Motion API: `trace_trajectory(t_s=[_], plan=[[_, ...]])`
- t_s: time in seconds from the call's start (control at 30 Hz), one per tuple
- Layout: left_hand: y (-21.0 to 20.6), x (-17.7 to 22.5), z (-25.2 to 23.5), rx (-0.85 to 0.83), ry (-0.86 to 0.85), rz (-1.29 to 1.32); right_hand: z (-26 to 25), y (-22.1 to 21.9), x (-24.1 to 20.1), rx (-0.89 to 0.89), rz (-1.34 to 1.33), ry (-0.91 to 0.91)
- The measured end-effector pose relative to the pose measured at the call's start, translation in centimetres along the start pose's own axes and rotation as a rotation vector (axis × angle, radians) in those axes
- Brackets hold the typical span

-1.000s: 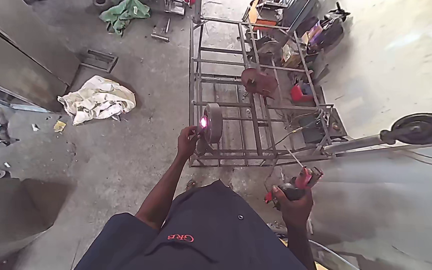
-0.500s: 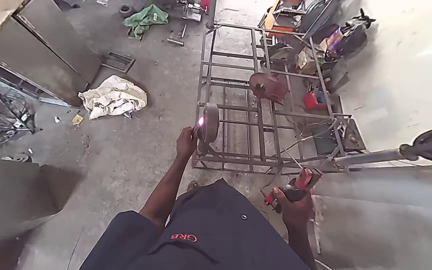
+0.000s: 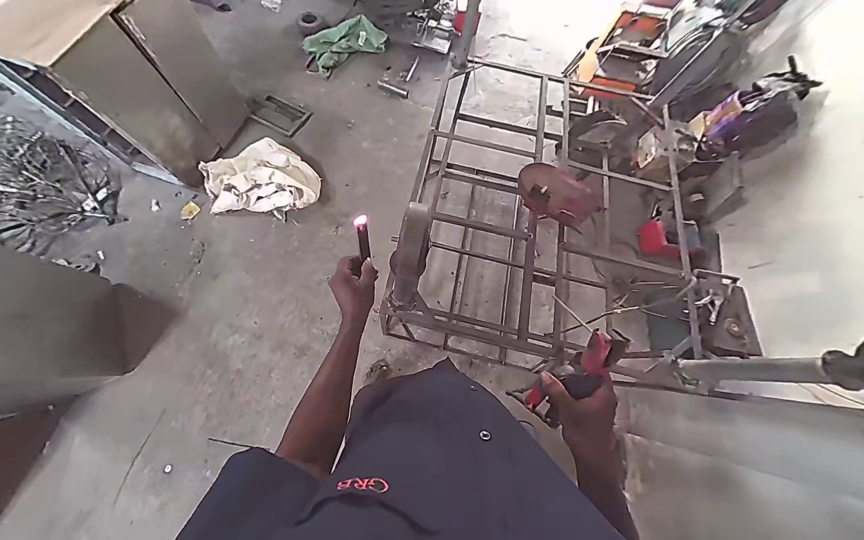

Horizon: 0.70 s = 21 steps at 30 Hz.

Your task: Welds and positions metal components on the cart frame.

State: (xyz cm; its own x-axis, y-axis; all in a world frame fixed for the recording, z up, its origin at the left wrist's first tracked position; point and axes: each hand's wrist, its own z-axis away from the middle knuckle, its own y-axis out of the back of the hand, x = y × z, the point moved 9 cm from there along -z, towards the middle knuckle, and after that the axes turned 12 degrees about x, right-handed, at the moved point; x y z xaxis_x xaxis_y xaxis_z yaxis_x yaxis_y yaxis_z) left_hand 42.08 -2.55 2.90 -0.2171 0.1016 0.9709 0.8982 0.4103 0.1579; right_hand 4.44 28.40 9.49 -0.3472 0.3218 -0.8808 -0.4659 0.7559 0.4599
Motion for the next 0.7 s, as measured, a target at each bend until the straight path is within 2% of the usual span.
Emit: trace_trajectory(t_s=[0.17, 0.3, 0.4, 0.53, 0.6, 0.67, 0.7], plan=[[-0.2, -0.5, 2.2, -0.086, 0.102, -0.04, -0.2, -1.4, -0.2, -0.036, 0.078, -0.02], [-0.3, -1.1, 2.2, -0.09, 0.122, -0.021, -0.2, -2.2, -1.0, -0.035, 0.068, 0.018], [0.2, 1.7, 0.6, -0.034, -0.044, -0.073, -0.2, -2.4, -1.8, -0.023, 0.064, 0.055], [3.3, 10.5, -1.3, 0.164, -0.39, -0.062, 0.0, -2.3, -2.4, -0.005, 0.06, 0.08], [4.6, 13.6, -1.2, 0.255, -0.536, -0.023, 0.1, -2.3, -2.4, -0.002, 0.056, 0.083], [3.7, 13.3, -1.0, 0.185, -0.56, -0.125, 0.3, -2.3, -2.3, 0.0, 0.061, 0.069], [2.1, 11.5, -0.9, 0.038, -0.482, -0.24, 0.3, -2.3, -2.3, 0.0, 0.064, 0.059]])
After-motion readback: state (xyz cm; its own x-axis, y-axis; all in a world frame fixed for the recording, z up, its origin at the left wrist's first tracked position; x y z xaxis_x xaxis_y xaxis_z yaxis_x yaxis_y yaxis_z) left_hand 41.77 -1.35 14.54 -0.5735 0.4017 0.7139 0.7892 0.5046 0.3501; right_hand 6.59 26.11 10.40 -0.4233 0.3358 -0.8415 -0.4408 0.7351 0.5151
